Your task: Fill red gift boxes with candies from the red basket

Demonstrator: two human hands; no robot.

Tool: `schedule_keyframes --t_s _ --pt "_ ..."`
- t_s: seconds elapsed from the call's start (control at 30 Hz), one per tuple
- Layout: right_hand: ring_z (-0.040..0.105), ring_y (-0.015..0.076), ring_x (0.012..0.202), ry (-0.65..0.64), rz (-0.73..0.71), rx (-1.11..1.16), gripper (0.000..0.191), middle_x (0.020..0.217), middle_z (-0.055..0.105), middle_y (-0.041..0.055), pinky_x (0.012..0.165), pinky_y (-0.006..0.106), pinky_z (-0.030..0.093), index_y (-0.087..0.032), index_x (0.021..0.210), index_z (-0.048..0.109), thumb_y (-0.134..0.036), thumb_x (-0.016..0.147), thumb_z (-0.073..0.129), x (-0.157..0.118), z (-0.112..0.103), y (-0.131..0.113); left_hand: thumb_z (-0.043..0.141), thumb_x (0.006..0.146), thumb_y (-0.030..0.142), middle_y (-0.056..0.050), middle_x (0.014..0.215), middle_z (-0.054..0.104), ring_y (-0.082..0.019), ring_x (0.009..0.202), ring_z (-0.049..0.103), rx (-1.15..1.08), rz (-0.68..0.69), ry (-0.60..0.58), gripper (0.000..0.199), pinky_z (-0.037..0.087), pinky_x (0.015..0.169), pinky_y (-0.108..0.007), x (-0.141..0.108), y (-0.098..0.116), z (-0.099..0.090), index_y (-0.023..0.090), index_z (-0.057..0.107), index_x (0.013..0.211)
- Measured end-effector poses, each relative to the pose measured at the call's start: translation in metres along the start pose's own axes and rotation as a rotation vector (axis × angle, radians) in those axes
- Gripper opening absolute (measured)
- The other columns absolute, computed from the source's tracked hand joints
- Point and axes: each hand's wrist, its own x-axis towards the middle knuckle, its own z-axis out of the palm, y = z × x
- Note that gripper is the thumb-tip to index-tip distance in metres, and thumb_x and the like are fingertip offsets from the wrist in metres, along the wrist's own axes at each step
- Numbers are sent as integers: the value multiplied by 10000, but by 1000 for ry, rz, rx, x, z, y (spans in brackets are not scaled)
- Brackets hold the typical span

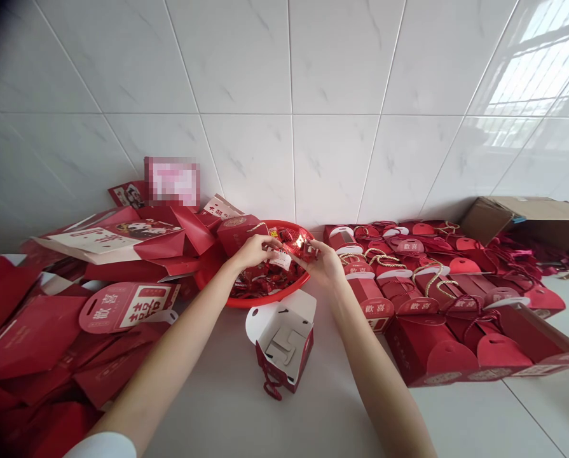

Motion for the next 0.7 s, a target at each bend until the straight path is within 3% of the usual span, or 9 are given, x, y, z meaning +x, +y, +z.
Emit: schedule_keyframes --t_s 0.3,0.47,0.7 --pt "721 202 823 -2 -4 -14 164 812 746 59 826 445 660 -161 782 666 -23 827 590 -5 5 -4 619 751 9 -64 1021 769 -194 877 686 32 -37 96 342 539 829 -271 0 -3 0 149 784 1016" --pt "726 205 827 -15 -15 -16 167 804 744 53 841 456 656 -164 778 670 -24 832 595 -5 4 -4 595 729 -24 -64 943 769 -196 814 689 36 -39 88 369 550 790 -281 0 -2 1 149 782 996" --pt "727 202 821 -59 -35 -52 139 812 743 44 834 434 655 -176 794 670 -43 820 636 -5 3 -4 568 718 -41 -58 1002 777 -205 969 709 -10 1 95 370 551 880 -278 0 -2 0 158 772 954"
